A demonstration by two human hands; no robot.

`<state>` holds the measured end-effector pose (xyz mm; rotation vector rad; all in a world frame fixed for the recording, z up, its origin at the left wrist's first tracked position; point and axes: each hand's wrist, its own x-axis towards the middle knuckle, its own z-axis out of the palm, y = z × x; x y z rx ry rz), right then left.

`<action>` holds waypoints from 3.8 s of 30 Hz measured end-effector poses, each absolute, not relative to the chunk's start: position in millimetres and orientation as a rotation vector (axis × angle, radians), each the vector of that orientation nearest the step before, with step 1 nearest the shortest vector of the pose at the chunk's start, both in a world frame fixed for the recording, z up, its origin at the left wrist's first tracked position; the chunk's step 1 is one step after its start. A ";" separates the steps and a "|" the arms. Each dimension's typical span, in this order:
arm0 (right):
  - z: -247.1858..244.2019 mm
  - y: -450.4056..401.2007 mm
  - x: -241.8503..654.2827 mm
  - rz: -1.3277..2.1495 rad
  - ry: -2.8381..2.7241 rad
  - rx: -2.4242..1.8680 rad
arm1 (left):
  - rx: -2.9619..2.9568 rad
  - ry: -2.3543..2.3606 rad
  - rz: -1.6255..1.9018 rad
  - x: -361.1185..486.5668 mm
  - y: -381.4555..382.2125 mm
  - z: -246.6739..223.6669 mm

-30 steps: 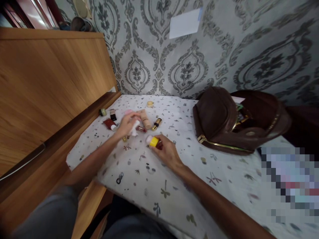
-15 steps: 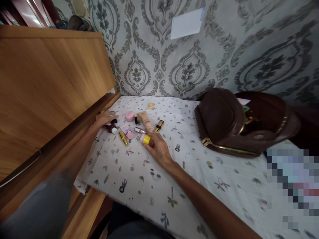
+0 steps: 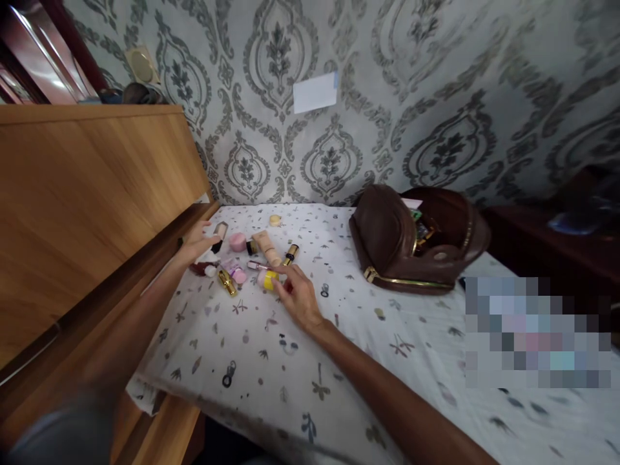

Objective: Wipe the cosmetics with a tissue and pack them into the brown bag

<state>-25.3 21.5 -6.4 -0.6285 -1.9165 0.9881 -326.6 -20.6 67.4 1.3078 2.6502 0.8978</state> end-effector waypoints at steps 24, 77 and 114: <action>-0.1 -23.2 40.9 2.356 -0.931 -0.645 | 2.031 1.748 0.938 -100.4 -30.4 51.3; 5.1 -12.2 45.0 2.224 -0.609 -0.687 | 2.344 1.484 1.174 -86.6 -47.3 13.0; 1.6 0.2 53.6 2.242 -0.343 -0.687 | 2.773 1.349 1.030 -68.3 -58.7 17.1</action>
